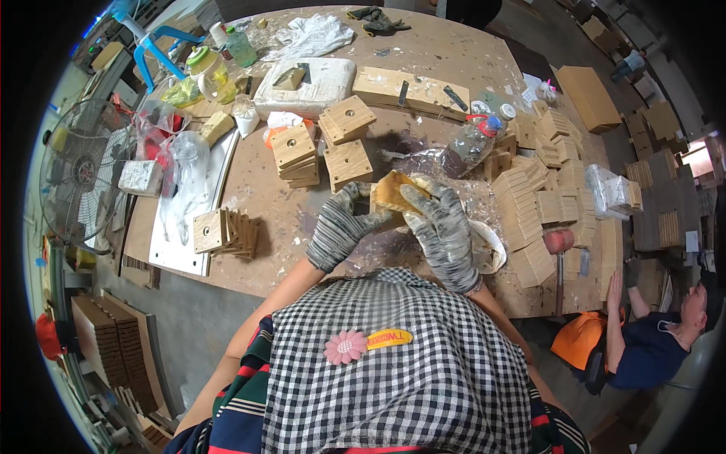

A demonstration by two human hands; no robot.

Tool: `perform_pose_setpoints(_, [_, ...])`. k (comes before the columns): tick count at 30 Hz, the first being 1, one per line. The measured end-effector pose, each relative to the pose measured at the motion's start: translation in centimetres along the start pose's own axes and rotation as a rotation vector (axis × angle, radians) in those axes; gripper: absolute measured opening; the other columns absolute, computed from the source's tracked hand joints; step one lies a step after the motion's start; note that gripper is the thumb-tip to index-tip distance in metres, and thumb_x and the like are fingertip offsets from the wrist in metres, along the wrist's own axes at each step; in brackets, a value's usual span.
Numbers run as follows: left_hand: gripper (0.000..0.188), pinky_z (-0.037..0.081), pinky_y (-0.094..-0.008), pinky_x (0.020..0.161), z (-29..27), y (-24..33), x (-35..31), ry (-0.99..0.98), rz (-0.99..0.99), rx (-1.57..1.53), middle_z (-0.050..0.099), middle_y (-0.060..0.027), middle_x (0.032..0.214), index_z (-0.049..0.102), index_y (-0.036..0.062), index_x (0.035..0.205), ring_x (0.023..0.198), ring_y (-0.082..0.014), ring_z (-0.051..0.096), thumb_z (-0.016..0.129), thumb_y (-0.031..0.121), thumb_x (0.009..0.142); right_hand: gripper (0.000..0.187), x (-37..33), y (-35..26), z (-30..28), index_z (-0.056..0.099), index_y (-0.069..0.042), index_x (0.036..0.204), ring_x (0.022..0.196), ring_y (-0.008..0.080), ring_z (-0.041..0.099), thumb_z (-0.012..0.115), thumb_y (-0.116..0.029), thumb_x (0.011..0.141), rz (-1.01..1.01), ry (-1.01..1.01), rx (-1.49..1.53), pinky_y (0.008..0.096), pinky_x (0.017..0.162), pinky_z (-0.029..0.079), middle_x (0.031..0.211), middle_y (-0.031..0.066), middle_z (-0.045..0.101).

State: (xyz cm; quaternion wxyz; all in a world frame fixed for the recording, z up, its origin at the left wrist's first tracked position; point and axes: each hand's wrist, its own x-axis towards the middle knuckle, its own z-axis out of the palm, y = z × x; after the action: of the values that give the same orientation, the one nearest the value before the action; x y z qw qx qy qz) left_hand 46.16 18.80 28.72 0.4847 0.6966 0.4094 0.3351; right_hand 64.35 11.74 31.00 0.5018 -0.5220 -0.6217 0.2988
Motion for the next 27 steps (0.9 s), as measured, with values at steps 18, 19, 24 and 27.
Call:
perform_pose_setpoints(18, [0.048, 0.055, -0.0301, 0.073, -0.5, -0.5, 0.4, -0.062, -0.193, -0.322, 0.065, -0.0093, 0.094, 0.053, 0.0003, 0.115, 0.085, -0.0151, 0.064, 0.075, 0.02, 0.077, 0.036, -0.5, 2.1, -4.6, 0.057, -0.003, 0.122, 0.117, 0.0226, 0.047, 0.056, -0.006, 0.086, -0.001, 0.115, -0.314, 0.031, 0.102, 0.037, 0.125, 0.0121, 0.053])
perform_pose_setpoints(19, [0.048, 0.055, -0.0323, 0.077, -0.5, -0.9, 0.5, -0.112, -0.354, -0.555, 0.064, -0.0098, 0.096, 0.053, 0.0008, 0.116, 0.088, -0.0168, 0.064, 0.073, 0.021, 0.077, 0.036, -0.6, 2.5, -4.8, 0.057, -0.003, 0.122, 0.117, 0.0226, 0.047, 0.056, -0.006, 0.086, -0.003, 0.114, -0.311, 0.031, 0.102, 0.037, 0.125, 0.0121, 0.053])
perform_pose_setpoints(24, [0.065, 0.051, -0.045, 0.09, -0.3, -1.1, 0.4, -0.154, -0.465, -1.428, 0.059, -0.0207, 0.115, 0.044, -0.0002, 0.128, 0.104, -0.0311, 0.061, 0.07, 0.022, 0.072, 0.037, -0.7, 2.0, -5.1, 0.056, 0.001, 0.122, 0.112, 0.0209, 0.052, 0.059, -0.005, 0.085, 0.056, 0.146, -0.171, 0.0306, 0.098, 0.04, 0.123, 0.0118, 0.055])
perform_pose_setpoints(27, [0.076, 0.046, -0.0524, 0.095, -0.2, -1.3, 0.5, -0.295, -0.41, -1.47, 0.052, -0.0232, 0.125, 0.038, 0.0019, 0.134, 0.113, -0.0377, 0.054, 0.068, 0.035, 0.073, 0.036, -0.5, 0.7, -4.9, 0.056, 0.001, 0.121, 0.111, 0.0191, 0.053, 0.059, -0.004, 0.086, 0.224, 0.148, 0.066, 0.0294, 0.097, 0.041, 0.124, 0.0107, 0.055])
